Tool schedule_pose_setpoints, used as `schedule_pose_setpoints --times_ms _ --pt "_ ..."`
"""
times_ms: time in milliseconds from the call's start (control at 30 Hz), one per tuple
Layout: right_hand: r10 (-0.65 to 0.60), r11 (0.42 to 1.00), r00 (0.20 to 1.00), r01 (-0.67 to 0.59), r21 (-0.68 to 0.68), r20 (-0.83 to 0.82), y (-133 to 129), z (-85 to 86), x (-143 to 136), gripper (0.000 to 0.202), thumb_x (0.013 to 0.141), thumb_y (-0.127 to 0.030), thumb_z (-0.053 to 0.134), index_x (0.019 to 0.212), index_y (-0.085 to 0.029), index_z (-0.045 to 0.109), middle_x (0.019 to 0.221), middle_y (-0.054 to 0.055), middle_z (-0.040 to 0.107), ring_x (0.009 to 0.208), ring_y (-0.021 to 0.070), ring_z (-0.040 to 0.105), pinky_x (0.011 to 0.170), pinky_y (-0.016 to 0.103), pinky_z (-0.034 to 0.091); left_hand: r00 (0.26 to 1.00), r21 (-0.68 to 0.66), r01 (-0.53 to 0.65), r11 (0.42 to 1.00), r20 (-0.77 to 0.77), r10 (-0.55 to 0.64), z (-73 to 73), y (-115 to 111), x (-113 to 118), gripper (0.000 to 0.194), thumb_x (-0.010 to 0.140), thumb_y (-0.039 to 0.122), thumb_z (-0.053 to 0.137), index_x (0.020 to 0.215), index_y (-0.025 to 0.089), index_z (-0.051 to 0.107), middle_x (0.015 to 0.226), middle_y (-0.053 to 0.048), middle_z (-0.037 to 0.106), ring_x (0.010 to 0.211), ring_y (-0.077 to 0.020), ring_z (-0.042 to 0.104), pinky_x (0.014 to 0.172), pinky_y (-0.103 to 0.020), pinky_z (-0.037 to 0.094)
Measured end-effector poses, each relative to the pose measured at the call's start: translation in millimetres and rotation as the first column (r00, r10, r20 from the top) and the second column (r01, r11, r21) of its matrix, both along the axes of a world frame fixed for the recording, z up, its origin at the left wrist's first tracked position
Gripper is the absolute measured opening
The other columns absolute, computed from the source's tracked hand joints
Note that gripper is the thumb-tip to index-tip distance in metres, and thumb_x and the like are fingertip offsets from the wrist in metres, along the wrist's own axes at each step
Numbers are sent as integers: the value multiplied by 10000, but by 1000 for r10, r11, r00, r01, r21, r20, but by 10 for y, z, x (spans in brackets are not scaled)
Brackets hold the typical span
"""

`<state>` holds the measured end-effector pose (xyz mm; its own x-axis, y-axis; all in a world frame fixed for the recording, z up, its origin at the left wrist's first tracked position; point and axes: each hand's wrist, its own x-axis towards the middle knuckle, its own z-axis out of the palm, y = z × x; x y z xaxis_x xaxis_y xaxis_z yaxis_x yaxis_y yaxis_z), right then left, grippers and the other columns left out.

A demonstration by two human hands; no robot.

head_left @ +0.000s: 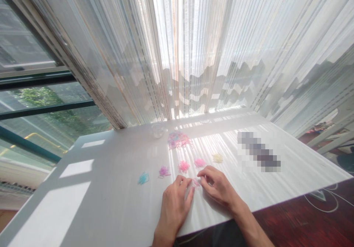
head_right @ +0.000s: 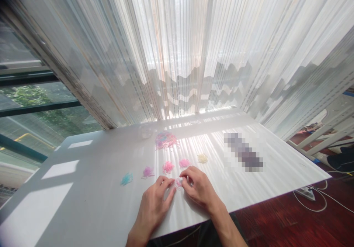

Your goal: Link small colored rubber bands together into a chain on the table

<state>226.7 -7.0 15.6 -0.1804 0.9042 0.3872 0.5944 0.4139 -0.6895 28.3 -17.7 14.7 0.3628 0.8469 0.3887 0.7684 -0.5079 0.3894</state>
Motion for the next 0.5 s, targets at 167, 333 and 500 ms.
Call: schedule_pose_setpoints --times_ms 167,333,500 --pt "30 999 999 -31 18 43 -4 -13 -10 84 879 -185 638 903 -210 715 791 18 649 722 171 625 674 286 507 1000 4 -24 1000 -6 24 -42 13 56 122 971 208 567 955 244 683 863 -8 688 670 -155 684 614 -242 515" --pt "30 999 997 -31 18 78 1 10 -28 94 895 -187 638 853 -219 716 779 23 656 749 183 631 680 290 497 1000 27 -7 1000 -8 7 -53 -9 22 194 1006 199 499 922 240 669 826 -10 666 658 -156 654 621 -249 503" --pt "37 999 997 -38 14 62 5 20 -12 100 917 -217 634 883 -215 728 768 22 658 743 186 639 688 299 504 990 -99 23 995 143 -9 -21 -18 -43 198 1032 246 475 960 247 659 875 -9 676 671 -152 656 644 -254 525"
